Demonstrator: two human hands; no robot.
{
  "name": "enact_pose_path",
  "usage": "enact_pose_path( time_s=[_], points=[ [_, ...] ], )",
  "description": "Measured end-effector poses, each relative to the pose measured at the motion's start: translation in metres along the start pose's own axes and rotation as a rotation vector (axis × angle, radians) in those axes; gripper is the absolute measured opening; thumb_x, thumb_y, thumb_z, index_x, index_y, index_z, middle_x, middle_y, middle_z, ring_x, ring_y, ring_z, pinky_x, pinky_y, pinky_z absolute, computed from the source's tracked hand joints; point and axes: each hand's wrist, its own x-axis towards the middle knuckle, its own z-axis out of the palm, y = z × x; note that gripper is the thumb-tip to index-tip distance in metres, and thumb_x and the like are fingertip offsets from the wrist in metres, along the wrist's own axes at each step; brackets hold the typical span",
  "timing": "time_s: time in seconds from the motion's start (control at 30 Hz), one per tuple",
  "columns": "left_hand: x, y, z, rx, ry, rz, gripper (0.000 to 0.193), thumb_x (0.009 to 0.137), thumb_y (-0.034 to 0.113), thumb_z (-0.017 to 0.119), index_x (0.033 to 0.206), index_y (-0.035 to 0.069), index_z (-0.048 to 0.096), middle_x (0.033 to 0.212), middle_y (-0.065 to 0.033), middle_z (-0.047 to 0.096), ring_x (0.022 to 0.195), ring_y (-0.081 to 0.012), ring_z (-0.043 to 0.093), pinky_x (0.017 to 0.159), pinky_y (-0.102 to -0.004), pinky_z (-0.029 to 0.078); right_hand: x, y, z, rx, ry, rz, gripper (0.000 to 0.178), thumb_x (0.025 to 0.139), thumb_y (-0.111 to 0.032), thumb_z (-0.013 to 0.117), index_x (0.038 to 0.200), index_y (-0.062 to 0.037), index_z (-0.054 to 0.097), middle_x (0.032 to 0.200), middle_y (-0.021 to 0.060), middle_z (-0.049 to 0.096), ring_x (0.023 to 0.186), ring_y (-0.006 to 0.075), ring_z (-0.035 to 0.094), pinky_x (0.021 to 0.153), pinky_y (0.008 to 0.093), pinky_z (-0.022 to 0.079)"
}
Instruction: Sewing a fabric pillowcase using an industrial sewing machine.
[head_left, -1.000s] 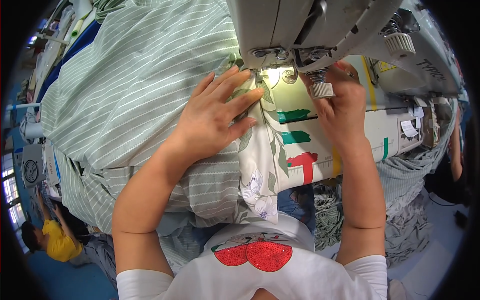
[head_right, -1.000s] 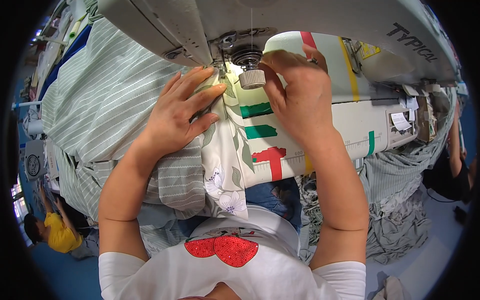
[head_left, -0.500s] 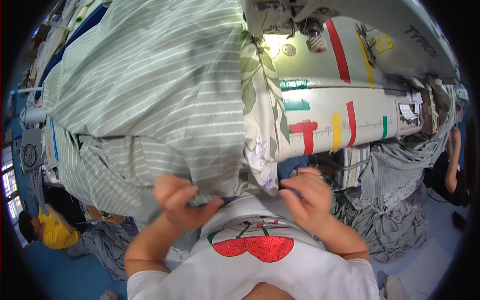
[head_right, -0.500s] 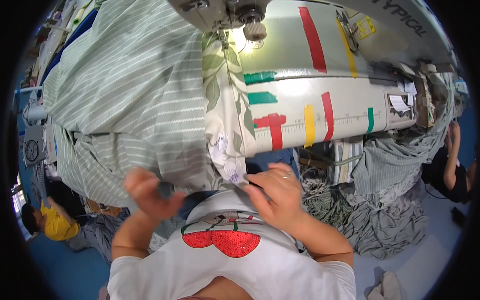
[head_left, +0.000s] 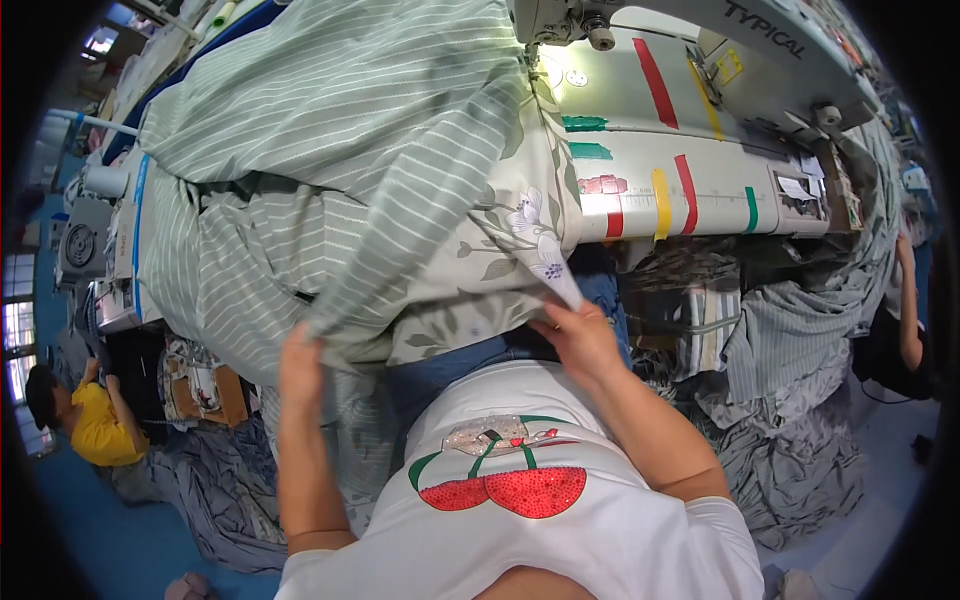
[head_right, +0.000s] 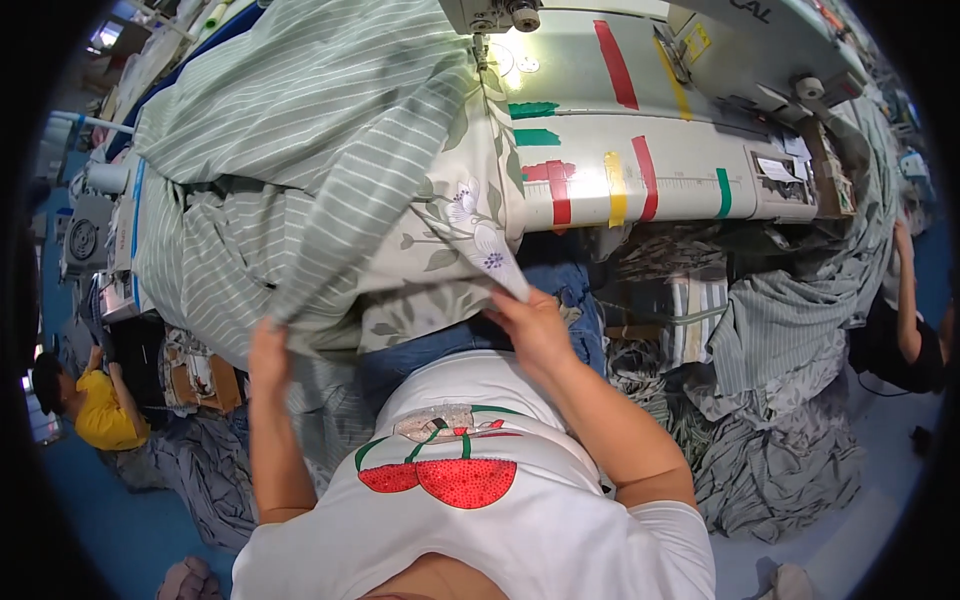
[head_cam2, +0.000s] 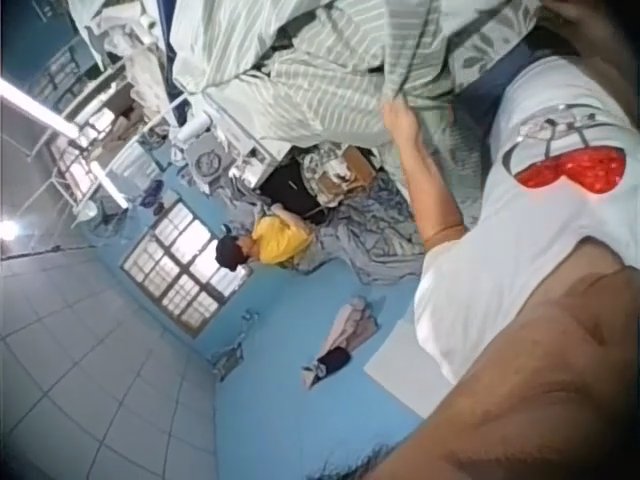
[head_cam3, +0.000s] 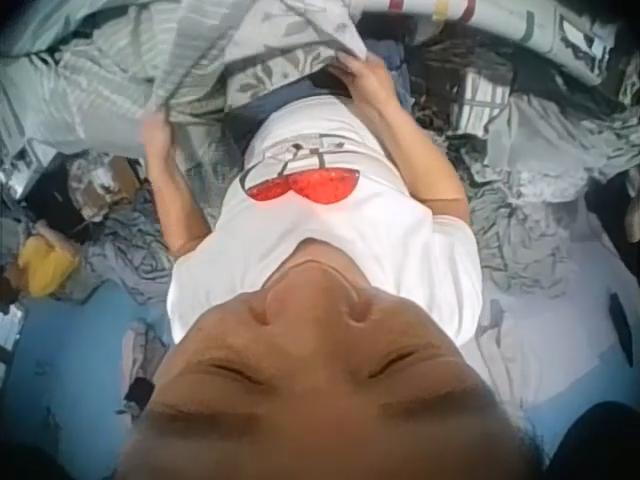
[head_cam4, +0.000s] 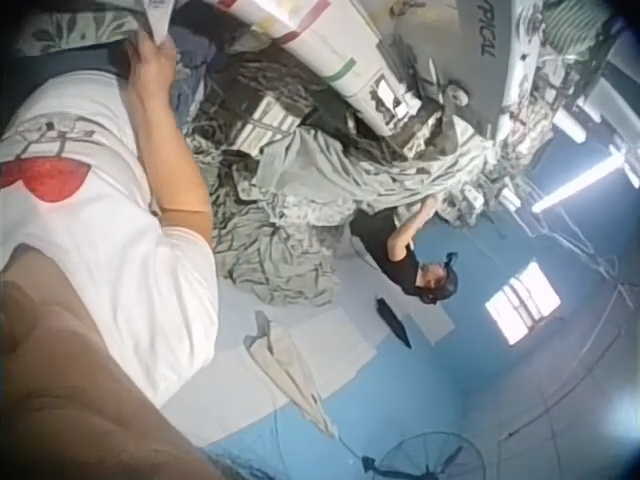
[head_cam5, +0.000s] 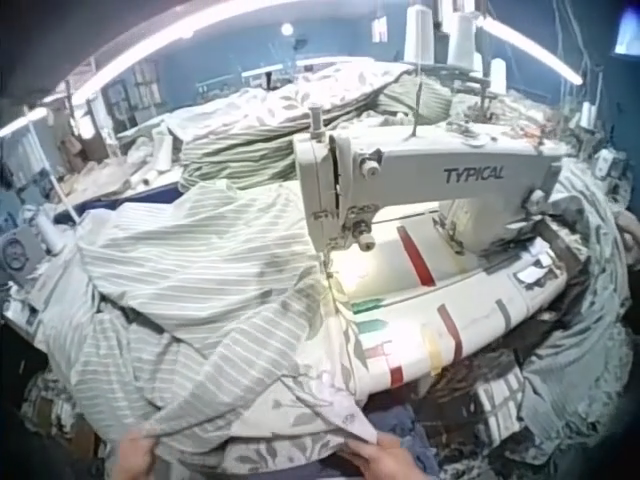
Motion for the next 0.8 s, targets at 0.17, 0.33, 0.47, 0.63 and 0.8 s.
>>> enact_pose_path(
  time_s=[0.17,0.33,0.47,0.63,0.8],
  points=[
    [0.015,0.197,-0.123,-0.060,-0.276,0.115,0.071,0.059,0.021,0.084,0.121,-0.002,0.058,0.107,-0.0079,0.065,0.093,-0.0162,0.061,0.083,-0.0306,0.049,-0.040,-0.103,-0.014,0.485,-0.166,-0.436,0.042,0.096,-0.021,0.053,0.132,0.0000,0.049,0.129,0.0125,0.058,0.116,0.0270,0.057,0.103,0.0432,0.042],
    [0.180,0.237,-0.310,1.138,0.428,0.537,0.014,0.085,0.005,0.049,0.094,0.000,0.058,0.078,-0.0146,0.060,0.080,-0.0260,0.062,0.074,-0.0349,0.048,-0.109,-0.141,0.000,0.406,-0.328,-0.536,0.043,0.095,-0.024,0.054,0.128,0.0038,0.051,0.126,0.0164,0.059,0.115,0.0284,0.058,0.102,0.0436,0.044],
    [0.259,0.296,-0.273,1.357,0.951,0.423,0.025,0.095,0.018,0.041,0.108,0.003,0.056,0.102,-0.0203,0.067,0.098,-0.0393,0.062,0.080,-0.0414,0.050,-0.109,-0.052,-0.012,-0.078,-0.155,-0.196,0.036,0.081,-0.005,0.071,0.116,0.0008,0.060,0.106,0.0073,0.068,0.091,0.0156,0.065,0.085,0.0304,0.051],
    [0.240,0.297,-0.044,0.156,-0.039,0.342,0.063,0.082,0.036,0.070,0.127,-0.003,0.049,0.094,-0.0153,0.069,0.097,-0.0277,0.067,0.078,-0.0403,0.053,-0.087,0.006,-0.015,-0.103,-0.142,0.082,0.020,0.081,-0.003,0.073,0.100,-0.0016,0.067,0.090,0.0018,0.069,0.078,0.0079,0.061,0.071,0.0234,0.049],
    [0.164,0.184,0.033,0.712,-0.379,0.489,0.068,0.087,0.039,0.064,0.143,0.009,0.040,0.151,-0.0231,0.028,0.136,-0.0375,0.033,0.112,-0.0447,0.027,-0.070,0.020,-0.024,-0.272,-0.271,0.081,0.012,0.084,-0.006,0.070,0.095,0.0000,0.069,0.087,0.0011,0.069,0.076,0.0055,0.058,0.068,0.0233,0.047]
  ],
)
